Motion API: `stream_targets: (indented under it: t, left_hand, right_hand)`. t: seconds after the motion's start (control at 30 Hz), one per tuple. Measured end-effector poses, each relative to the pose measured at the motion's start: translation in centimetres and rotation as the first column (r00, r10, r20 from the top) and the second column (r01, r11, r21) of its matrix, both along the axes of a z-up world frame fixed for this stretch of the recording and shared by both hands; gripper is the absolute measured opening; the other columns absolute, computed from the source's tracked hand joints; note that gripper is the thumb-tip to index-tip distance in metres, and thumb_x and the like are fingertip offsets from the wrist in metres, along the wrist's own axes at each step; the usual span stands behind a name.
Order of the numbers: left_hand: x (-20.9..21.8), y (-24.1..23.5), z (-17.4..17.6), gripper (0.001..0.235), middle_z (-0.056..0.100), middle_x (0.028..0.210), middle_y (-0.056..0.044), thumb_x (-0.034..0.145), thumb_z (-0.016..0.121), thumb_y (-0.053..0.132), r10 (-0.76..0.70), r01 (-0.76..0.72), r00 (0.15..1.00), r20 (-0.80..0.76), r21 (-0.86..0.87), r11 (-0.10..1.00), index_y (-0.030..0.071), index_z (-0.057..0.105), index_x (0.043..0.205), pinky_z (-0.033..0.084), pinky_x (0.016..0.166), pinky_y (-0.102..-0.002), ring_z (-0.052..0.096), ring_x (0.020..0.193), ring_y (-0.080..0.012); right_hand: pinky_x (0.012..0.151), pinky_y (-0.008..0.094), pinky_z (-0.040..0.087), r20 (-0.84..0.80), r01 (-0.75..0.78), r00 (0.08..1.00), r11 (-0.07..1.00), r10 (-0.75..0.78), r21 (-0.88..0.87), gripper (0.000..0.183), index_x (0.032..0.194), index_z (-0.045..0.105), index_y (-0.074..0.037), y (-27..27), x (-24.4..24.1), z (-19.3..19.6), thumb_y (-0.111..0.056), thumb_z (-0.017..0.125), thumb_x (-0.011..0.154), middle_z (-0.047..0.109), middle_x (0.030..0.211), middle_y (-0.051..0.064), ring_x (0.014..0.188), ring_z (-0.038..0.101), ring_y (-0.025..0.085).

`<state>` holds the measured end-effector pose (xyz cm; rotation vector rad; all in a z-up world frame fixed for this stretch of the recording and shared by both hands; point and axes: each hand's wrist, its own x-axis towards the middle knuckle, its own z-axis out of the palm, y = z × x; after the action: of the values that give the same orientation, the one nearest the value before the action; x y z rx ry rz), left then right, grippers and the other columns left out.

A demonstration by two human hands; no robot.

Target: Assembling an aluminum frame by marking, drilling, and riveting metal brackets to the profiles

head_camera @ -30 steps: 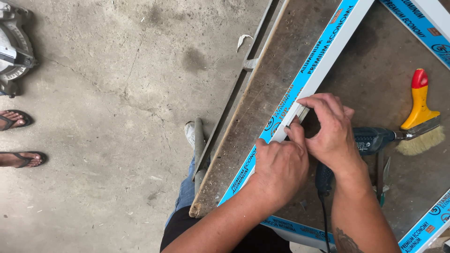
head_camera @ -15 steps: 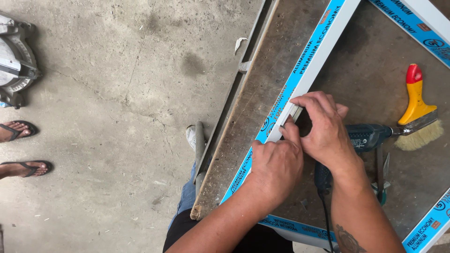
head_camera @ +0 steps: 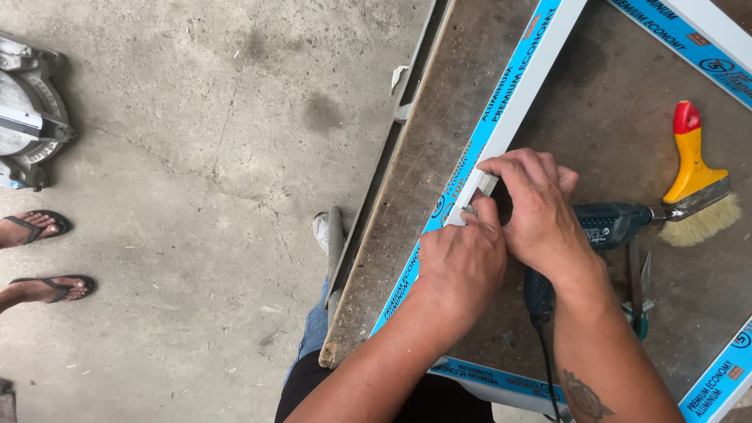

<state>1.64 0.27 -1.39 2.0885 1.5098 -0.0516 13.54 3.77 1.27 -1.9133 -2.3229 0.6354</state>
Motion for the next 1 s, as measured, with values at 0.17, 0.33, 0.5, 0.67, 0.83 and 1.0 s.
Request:
stream_targets:
  t: [0.17,0.33,0.5,0.67,0.83,1.0]
  left_hand:
    - [-0.1,0.0,-0.1,0.053,0.074,0.075,0.001,0.090,0.056,0.021,-0.020,0.020,1.000,0.011,-0.006,1.000,-0.005,0.049,0.136,0.052,0.044,-0.034,0.075,0.058,-0.0209]
    - [-0.4,1.1,1.0,0.064,0.078,0.077,-0.001,0.093,0.050,0.019,-0.070,0.072,0.997,0.018,-0.201,0.977,-0.008,0.036,0.149,0.057,0.055,-0.038,0.078,0.069,-0.0264]
    - [-0.5,1.3,0.6,0.049,0.078,0.083,-0.004,0.096,0.049,0.023,-0.066,0.079,0.996,0.053,-0.296,0.952,-0.002,0.039,0.137,0.058,0.061,-0.043,0.078,0.077,-0.0313]
    - [-2.3,3.6,2.3,0.039,0.077,0.095,-0.011,0.097,0.046,0.033,-0.197,0.182,0.980,-0.012,-0.333,0.925,0.012,0.049,0.130,0.059,0.070,-0.049,0.076,0.084,-0.0375]
    - [-1.6,4.0,3.5,0.041,0.075,0.095,-0.017,0.096,0.035,0.013,-0.266,0.218,0.959,-0.099,-0.347,0.912,0.011,0.047,0.136,0.058,0.072,-0.055,0.074,0.086,-0.0449]
    - [-1.3,3.5,2.8,0.059,0.075,0.098,-0.021,0.092,0.043,0.027,-0.225,0.131,0.949,-0.221,-0.372,0.919,0.007,0.034,0.147,0.059,0.085,-0.057,0.074,0.098,-0.0459]
  right_hand:
    - [0.093,0.049,0.032,-0.016,0.001,1.000,1.000,-0.001,-0.001,0.041,0.130,0.062,-0.017,0.1,-0.2,0.4,-0.028,0.067,0.091,0.062,0.123,0.004,0.118,0.054,0.032]
    - [0.092,0.053,0.035,0.007,0.014,1.000,1.000,-0.013,-0.004,0.045,0.138,0.056,-0.016,-0.4,-0.2,1.9,-0.030,0.062,0.096,0.058,0.126,0.012,0.115,0.053,0.037]
    - [0.099,0.051,0.038,0.041,0.108,0.993,0.994,-0.107,-0.023,0.080,0.149,0.052,-0.013,-3.3,2.5,3.1,-0.034,0.079,0.076,0.054,0.132,0.011,0.127,0.051,0.033]
    - [0.095,0.051,0.039,0.010,0.212,0.977,0.977,-0.212,0.002,0.074,0.148,0.053,-0.011,-7.3,4.0,4.3,-0.031,0.077,0.082,0.054,0.131,0.011,0.123,0.052,0.034]
    - [0.097,0.052,0.039,-0.022,0.332,0.943,0.938,-0.332,0.097,0.067,0.145,0.057,-0.008,-12.8,4.7,4.1,-0.030,0.075,0.084,0.056,0.129,0.013,0.120,0.054,0.037]
    - [0.089,0.049,0.039,-0.111,0.491,0.871,0.861,-0.480,0.130,0.068,0.141,0.061,-0.021,-18.8,4.8,0.7,-0.036,0.081,0.077,0.057,0.118,0.004,0.108,0.055,0.029]
